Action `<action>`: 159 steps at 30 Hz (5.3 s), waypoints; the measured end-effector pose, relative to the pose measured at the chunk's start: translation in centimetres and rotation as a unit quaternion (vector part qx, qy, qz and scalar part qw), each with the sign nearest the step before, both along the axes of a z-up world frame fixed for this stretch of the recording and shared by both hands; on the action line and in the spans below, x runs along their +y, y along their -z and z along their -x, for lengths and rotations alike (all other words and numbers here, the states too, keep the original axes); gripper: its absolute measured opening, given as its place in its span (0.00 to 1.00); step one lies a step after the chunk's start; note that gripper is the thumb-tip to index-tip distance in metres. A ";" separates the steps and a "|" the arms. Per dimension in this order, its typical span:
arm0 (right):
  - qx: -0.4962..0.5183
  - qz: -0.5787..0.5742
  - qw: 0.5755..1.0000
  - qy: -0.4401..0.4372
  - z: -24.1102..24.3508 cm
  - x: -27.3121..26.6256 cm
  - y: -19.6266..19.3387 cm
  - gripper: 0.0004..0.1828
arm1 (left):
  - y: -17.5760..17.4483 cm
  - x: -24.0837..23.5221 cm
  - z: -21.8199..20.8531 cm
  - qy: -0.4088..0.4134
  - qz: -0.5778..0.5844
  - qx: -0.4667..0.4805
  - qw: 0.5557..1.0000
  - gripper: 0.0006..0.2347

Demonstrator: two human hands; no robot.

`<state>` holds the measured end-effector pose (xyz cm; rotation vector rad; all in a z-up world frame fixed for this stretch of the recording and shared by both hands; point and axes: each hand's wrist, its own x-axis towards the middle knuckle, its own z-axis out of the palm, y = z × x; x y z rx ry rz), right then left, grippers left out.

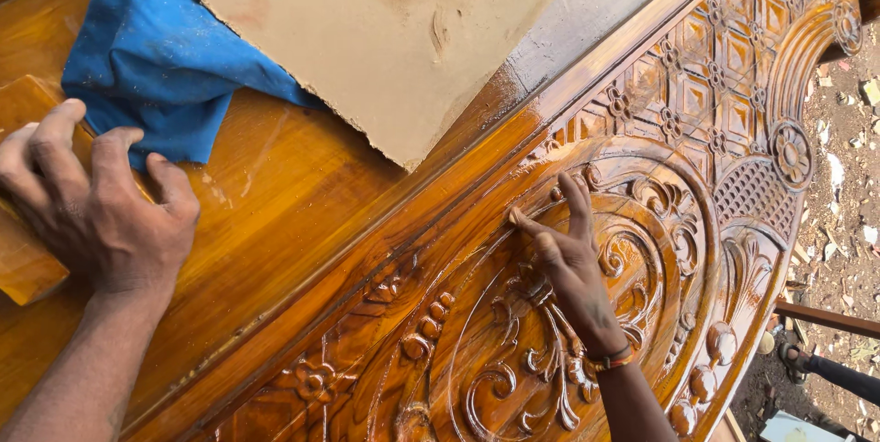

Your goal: The person applies a beige wood filler to the carved grooves of a wooden headboard using their right hand. They repeatedly take filler from a cardboard sheet and press it into the intricate carvings, smoothing the surface with their fingers.

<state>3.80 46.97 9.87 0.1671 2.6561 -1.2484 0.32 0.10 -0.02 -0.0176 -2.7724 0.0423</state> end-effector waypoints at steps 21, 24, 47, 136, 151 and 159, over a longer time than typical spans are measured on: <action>-0.014 -0.072 0.994 0.076 -0.3 -3.0 0.4 0.40 | -0.3 0.2 0.8 -0.001 -0.011 0.009 1.000 0.03; 0.075 -0.356 0.930 -0.042 -0.4 -5.0 1.0 0.43 | -0.5 0.3 1.0 0.001 -0.017 0.016 1.000 0.04; -0.004 -0.132 0.990 -0.044 -1.1 -1.7 1.1 0.35 | -0.7 0.2 0.7 -0.004 -0.013 0.000 1.000 0.03; 0.054 -0.373 0.924 -0.064 -4.0 -9.1 0.4 0.45 | -1.7 0.8 0.9 0.003 -0.051 0.011 0.999 0.05; 0.073 -0.242 0.967 -0.031 -1.9 -5.1 0.0 0.35 | -2.8 1.7 1.7 -0.005 -0.076 0.024 0.997 0.06; 0.065 -0.236 0.963 -0.110 -3.6 -4.6 1.4 0.36 | -2.7 1.7 1.6 -0.005 -0.079 0.018 0.997 0.06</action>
